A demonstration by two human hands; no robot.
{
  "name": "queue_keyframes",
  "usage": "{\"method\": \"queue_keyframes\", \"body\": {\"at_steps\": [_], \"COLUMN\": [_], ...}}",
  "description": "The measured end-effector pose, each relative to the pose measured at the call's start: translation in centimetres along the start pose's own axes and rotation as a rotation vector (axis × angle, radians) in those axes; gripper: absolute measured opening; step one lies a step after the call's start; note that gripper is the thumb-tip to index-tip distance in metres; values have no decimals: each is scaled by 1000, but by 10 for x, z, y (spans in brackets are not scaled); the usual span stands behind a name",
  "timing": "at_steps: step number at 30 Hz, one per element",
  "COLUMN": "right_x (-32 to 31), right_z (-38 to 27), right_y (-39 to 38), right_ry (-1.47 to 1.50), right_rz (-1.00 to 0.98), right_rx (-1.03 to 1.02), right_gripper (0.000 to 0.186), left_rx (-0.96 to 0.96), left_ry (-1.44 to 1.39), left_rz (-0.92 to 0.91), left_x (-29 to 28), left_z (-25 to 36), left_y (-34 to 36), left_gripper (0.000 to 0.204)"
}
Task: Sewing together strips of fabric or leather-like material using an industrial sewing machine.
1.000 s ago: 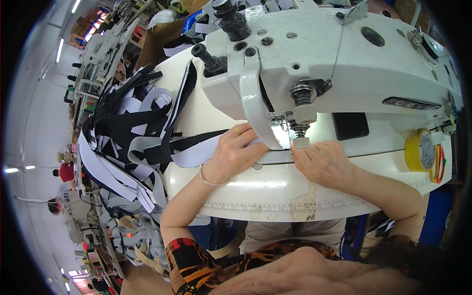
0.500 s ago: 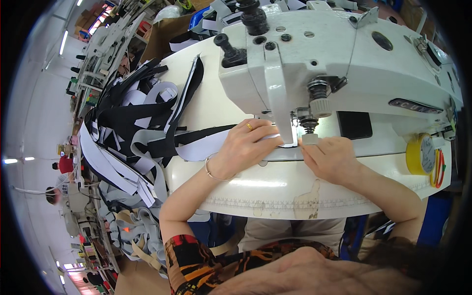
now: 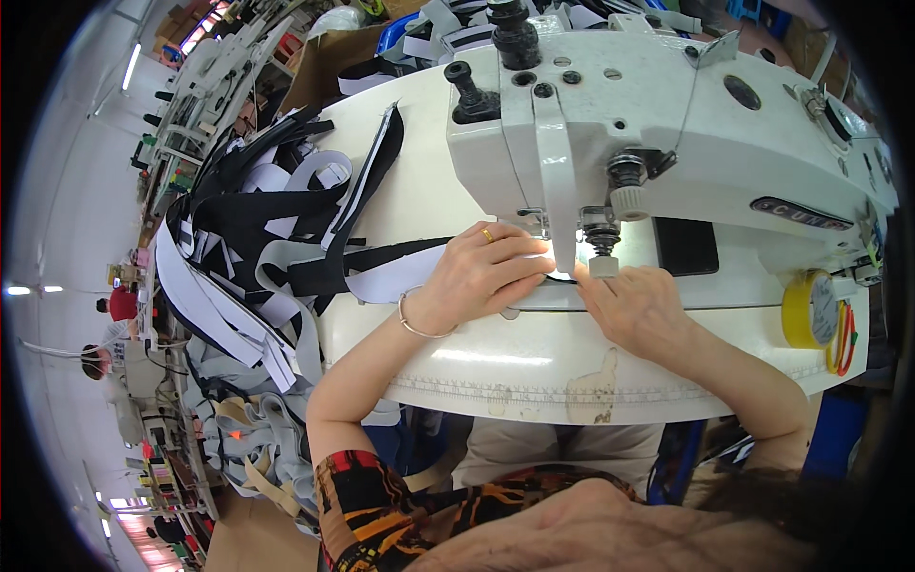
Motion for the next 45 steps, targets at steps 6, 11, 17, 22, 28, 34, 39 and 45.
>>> {"method": "queue_keyframes", "body": {"at_steps": [6, 11, 17, 22, 28, 34, 39, 45], "right_x": [2, 4, 4, 3, 5, 1, 0, 12], "right_z": [2, 3, 4, 8, 5, 6, 7, 19], "right_y": [0, 1, 2, 0, 1, 8, 8, 6], "right_ry": [-27, -42, -19, 39, -13, -15, 25, 22], "right_rz": [-24, -27, -19, 23, 19, -74, -50, -70], "right_rx": [11, 13, 17, -1, -33, -30, -21, 49], "right_gripper": [8, 8, 8, 9, 38, 35, 32, 9], "left_rx": [12, 0, 16, 52, 111, 161, 175, 138], "left_ry": [52, 85, 53, 3, 6, 40, 19, 15], "left_rz": [34, 28, 50, 60, 19, 1, -19, -21], "left_x": [-4, -6, -6, -9, -8, -11, -13, -11], "left_z": [0, 1, 0, -5, -12, -15, -13, -24], "left_y": [5, 8, 6, 4, -1, 0, 2, 8], "left_gripper": [23, 17, 16, 18, 19, 19, 16, 13]}}
Point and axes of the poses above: each hand's wrist, its own y-axis towards the middle knuckle, its own x-axis out of the palm, z = x × y, the point moved 4 cm from there along y, towards the middle knuckle, and after that the axes turned 13 degrees about -z, right-handed, at the moved point
